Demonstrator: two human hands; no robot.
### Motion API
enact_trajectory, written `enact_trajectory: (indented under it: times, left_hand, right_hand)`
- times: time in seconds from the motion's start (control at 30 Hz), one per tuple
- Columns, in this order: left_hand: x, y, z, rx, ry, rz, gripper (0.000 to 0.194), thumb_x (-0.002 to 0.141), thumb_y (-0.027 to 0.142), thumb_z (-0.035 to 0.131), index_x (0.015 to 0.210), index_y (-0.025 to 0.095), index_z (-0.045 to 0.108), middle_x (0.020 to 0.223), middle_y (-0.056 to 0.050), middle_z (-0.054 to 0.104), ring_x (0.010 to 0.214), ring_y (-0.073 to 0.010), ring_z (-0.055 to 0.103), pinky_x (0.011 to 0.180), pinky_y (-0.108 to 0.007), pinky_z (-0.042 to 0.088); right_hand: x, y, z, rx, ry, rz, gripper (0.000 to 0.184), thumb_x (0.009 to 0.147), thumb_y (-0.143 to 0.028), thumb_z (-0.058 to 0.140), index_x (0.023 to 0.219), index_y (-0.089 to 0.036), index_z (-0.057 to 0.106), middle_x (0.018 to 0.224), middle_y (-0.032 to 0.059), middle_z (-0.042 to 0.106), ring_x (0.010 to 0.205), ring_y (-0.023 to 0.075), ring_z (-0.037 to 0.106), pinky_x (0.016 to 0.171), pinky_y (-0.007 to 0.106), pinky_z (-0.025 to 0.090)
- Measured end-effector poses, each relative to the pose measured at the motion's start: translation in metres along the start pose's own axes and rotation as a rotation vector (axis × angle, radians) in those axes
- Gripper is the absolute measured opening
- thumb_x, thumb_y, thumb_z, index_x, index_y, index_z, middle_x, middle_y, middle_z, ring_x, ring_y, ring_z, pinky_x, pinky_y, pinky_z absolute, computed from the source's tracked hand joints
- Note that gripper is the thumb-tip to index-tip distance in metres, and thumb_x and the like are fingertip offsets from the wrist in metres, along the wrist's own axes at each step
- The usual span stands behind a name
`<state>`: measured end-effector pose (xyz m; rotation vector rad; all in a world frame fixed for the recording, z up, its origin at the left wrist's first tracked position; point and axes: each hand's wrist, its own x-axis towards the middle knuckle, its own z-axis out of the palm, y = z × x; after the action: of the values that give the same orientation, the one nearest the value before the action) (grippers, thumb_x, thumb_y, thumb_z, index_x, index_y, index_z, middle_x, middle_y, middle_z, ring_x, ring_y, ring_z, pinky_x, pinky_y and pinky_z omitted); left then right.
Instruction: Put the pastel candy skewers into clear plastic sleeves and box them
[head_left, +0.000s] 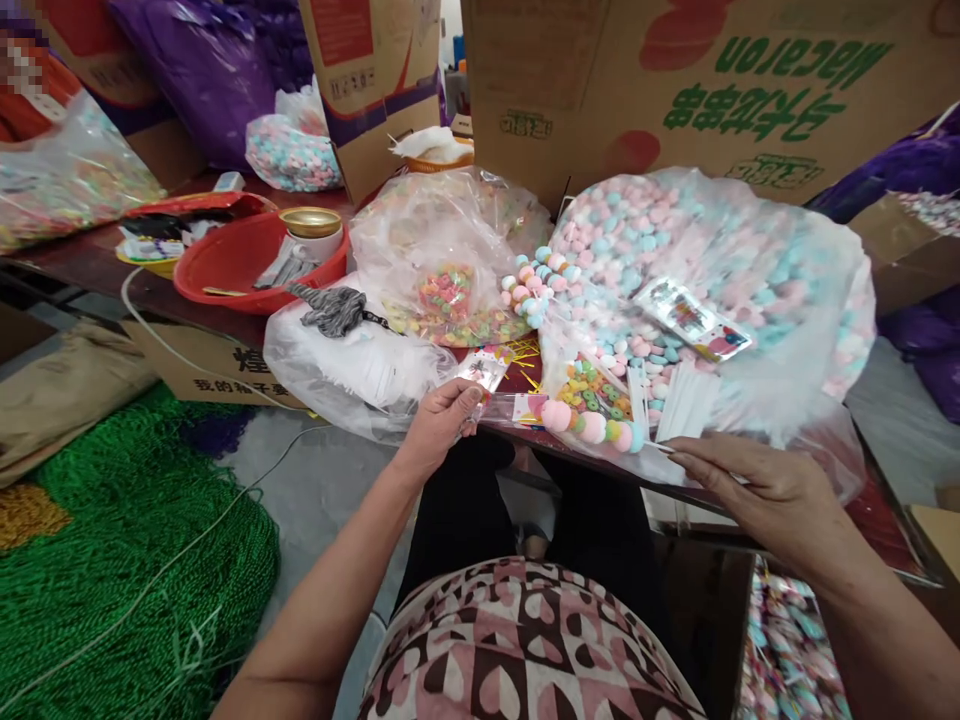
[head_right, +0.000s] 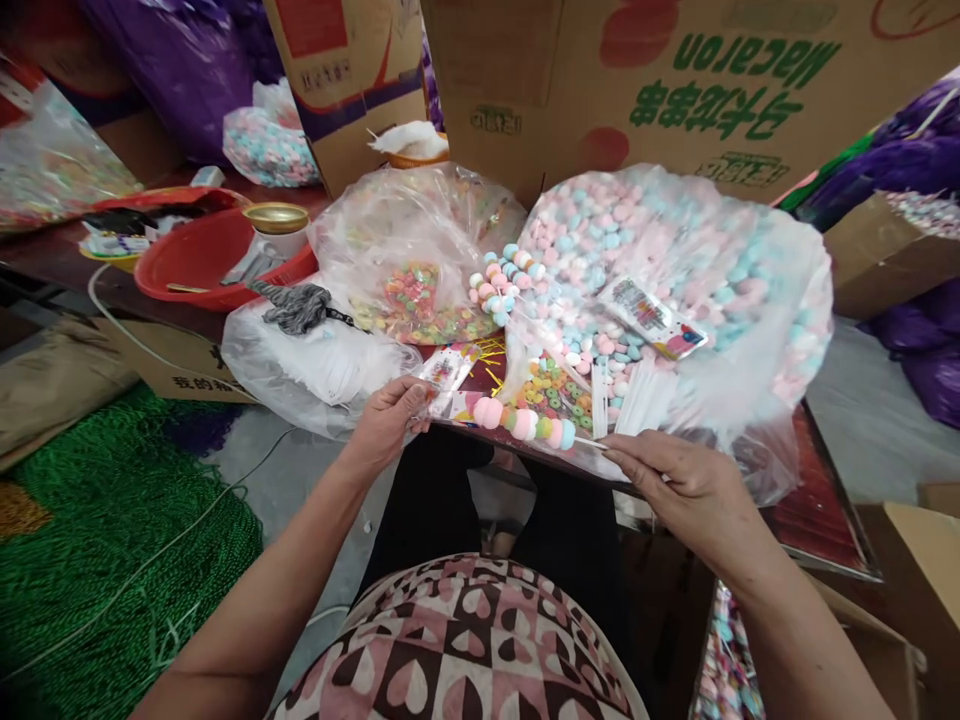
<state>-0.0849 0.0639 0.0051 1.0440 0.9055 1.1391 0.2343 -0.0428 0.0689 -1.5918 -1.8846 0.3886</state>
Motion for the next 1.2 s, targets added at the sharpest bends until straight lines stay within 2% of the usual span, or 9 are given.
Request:
enact_trajectory:
  times: [0.13, 0.23, 0.47, 0.57, 0.67, 0.77, 0.9, 1.03, 1.2]
  left_hand:
    - [0.001, 0.005, -0.002, 0.099, -0.048, 0.071, 0.031, 0.078, 0.048, 0.072, 0.076, 0.017, 0.068, 0.055, 0.005, 0.053, 0.044, -0.0048, 0.046, 0.043, -0.018, 0.039]
    - [0.001, 0.006, 0.0, 0.114, -0.053, 0.064, 0.031, 0.077, 0.048, 0.073, 0.076, 0.017, 0.068, 0.052, 0.005, 0.051, 0.044, -0.0049, 0.046, 0.043, -0.018, 0.039]
    - [0.002, 0.003, 0.005, -0.106, 0.007, 0.009, 0.036, 0.07, 0.049, 0.08, 0.074, 0.017, 0.064, 0.051, 0.007, 0.05, 0.037, -0.0037, 0.042, 0.039, -0.018, 0.037]
    - [0.0, 0.0, 0.008, -0.193, -0.007, -0.029, 0.035, 0.07, 0.047, 0.081, 0.074, 0.017, 0.064, 0.053, 0.007, 0.052, 0.036, -0.0029, 0.039, 0.041, -0.02, 0.041]
    - [-0.002, -0.002, 0.012, -0.253, -0.03, -0.048, 0.035, 0.07, 0.047, 0.081, 0.075, 0.017, 0.064, 0.052, 0.007, 0.051, 0.035, -0.0028, 0.038, 0.041, -0.02, 0.042]
    - [-0.004, -0.002, 0.015, -0.264, -0.046, -0.07, 0.037, 0.069, 0.047, 0.081, 0.074, 0.016, 0.062, 0.054, 0.006, 0.054, 0.035, -0.0025, 0.038, 0.041, -0.021, 0.041]
    - [-0.003, -0.002, 0.016, -0.242, -0.046, -0.073, 0.038, 0.067, 0.048, 0.082, 0.074, 0.016, 0.062, 0.058, 0.006, 0.057, 0.035, -0.0022, 0.04, 0.04, -0.021, 0.041]
    - [-0.002, -0.003, 0.015, -0.139, -0.08, -0.077, 0.04, 0.067, 0.051, 0.081, 0.073, 0.015, 0.063, 0.052, 0.006, 0.053, 0.035, -0.0028, 0.04, 0.039, -0.02, 0.039]
    - [-0.001, 0.0, 0.012, 0.013, -0.155, -0.04, 0.035, 0.073, 0.048, 0.077, 0.074, 0.015, 0.066, 0.05, 0.006, 0.05, 0.037, -0.0033, 0.042, 0.038, -0.018, 0.036]
  right_hand:
    - [-0.008, 0.01, -0.002, -0.074, 0.047, -0.024, 0.029, 0.088, -0.045, 0.059, 0.089, -0.027, 0.082, 0.08, 0.0082, 0.078, 0.069, 0.0201, 0.073, 0.059, 0.029, 0.056]
    - [-0.013, 0.015, -0.001, -0.032, 0.031, -0.035, 0.026, 0.087, -0.039, 0.06, 0.088, -0.025, 0.081, 0.079, 0.0054, 0.078, 0.069, 0.0199, 0.073, 0.06, 0.028, 0.058]
    - [-0.018, 0.02, 0.001, 0.187, 0.104, 0.16, 0.021, 0.077, -0.042, 0.071, 0.083, -0.025, 0.081, 0.082, 0.0055, 0.079, 0.072, 0.0207, 0.075, 0.064, 0.027, 0.06]
    - [-0.018, 0.017, 0.005, 0.288, 0.098, 0.241, 0.024, 0.073, -0.046, 0.076, 0.082, -0.025, 0.082, 0.08, 0.0061, 0.079, 0.068, 0.0199, 0.073, 0.058, 0.025, 0.058]
    - [-0.017, 0.013, 0.01, 0.313, 0.071, 0.256, 0.027, 0.072, -0.049, 0.076, 0.081, -0.024, 0.082, 0.076, 0.0069, 0.078, 0.06, 0.0183, 0.07, 0.053, 0.025, 0.056]
    - [-0.017, 0.013, 0.011, 0.251, 0.054, 0.206, 0.028, 0.076, -0.049, 0.073, 0.081, -0.022, 0.081, 0.077, 0.0074, 0.078, 0.064, 0.0192, 0.071, 0.057, 0.026, 0.057]
    - [-0.018, 0.017, 0.007, 0.125, 0.021, 0.119, 0.028, 0.083, -0.045, 0.067, 0.084, -0.021, 0.081, 0.075, 0.0073, 0.077, 0.064, 0.0196, 0.071, 0.055, 0.026, 0.055]
    - [-0.021, 0.021, 0.001, 0.08, -0.026, 0.057, 0.026, 0.085, -0.041, 0.064, 0.087, -0.022, 0.081, 0.077, 0.0067, 0.078, 0.066, 0.0189, 0.072, 0.059, 0.026, 0.056]
    - [-0.024, 0.022, -0.002, 0.22, -0.008, 0.162, 0.024, 0.08, -0.045, 0.071, 0.086, -0.025, 0.081, 0.082, 0.0059, 0.079, 0.068, 0.0185, 0.072, 0.061, 0.024, 0.057]
